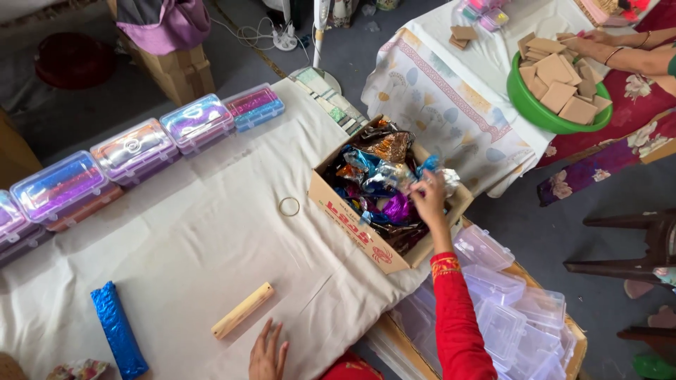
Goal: The recorder is wrapping wooden rollers or pins in foil and plastic wrap for packaging.
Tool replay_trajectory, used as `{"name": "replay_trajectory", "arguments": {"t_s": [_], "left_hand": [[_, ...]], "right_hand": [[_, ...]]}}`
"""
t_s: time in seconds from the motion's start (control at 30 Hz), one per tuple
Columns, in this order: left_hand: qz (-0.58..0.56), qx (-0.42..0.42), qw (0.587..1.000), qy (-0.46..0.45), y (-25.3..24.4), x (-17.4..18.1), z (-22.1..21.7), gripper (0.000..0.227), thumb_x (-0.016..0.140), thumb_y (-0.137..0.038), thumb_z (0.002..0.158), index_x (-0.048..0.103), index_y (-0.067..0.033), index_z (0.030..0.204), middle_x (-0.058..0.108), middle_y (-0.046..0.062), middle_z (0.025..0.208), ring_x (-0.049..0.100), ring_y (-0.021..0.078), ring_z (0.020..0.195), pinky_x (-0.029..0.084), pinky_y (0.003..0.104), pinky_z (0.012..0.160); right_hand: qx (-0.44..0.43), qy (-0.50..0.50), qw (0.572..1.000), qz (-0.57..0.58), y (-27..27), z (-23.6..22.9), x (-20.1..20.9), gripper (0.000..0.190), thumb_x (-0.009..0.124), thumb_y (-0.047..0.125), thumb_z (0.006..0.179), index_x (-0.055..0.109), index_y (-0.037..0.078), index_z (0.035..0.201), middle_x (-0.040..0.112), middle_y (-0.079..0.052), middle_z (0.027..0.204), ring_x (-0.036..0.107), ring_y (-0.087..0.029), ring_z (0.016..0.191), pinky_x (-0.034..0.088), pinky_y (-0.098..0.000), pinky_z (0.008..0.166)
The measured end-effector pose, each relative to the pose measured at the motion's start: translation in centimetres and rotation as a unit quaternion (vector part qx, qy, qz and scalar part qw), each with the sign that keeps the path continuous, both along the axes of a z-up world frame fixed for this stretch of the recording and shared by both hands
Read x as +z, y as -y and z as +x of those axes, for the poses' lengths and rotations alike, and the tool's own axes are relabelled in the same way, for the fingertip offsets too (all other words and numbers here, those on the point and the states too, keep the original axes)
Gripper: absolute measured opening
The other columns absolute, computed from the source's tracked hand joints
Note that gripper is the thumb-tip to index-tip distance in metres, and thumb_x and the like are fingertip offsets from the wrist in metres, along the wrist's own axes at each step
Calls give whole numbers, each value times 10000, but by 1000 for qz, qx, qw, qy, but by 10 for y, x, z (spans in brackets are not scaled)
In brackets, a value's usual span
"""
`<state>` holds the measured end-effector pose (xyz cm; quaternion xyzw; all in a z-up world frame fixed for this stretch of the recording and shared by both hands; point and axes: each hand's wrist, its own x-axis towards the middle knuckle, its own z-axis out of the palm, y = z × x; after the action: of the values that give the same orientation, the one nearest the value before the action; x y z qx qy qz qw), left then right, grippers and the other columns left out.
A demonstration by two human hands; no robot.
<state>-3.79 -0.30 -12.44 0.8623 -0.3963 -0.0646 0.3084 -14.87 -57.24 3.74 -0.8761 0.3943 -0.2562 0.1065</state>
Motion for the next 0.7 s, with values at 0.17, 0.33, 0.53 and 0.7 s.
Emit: {"name": "replay_trajectory", "arguments": {"t_s": [0.17,0.33,0.53,0.7], "left_hand": [[-65,25,995,-68,-23,-18,11,453,650,-243,914,618,-120,1349,483,191,1474,650,314,1164,575,436,932],[-73,50,992,-87,-31,0,6,411,645,-201,924,631,-93,1320,494,246,1447,703,303,1045,604,413,860],[-87,60,992,-72,-25,50,-5,420,669,-205,908,644,-111,1318,510,191,1453,729,226,963,599,384,835],[-56,54,996,-47,-30,103,12,429,706,-226,873,665,-148,1293,519,132,1457,723,209,944,604,376,778]], "right_hand": [[69,11,994,87,10,-10,-44,171,705,66,853,565,70,951,500,-238,1495,277,-536,1469,265,-583,1184],[87,32,993,70,11,-13,-51,189,687,60,871,543,51,993,545,-243,1453,349,-532,1448,276,-572,1207],[81,36,996,23,7,-9,-44,149,682,46,859,579,49,967,602,-231,1394,454,-498,1386,302,-551,1232],[58,4,997,46,11,-23,-43,120,712,103,848,637,84,940,700,-156,1293,569,-421,1268,394,-476,1158]]}}
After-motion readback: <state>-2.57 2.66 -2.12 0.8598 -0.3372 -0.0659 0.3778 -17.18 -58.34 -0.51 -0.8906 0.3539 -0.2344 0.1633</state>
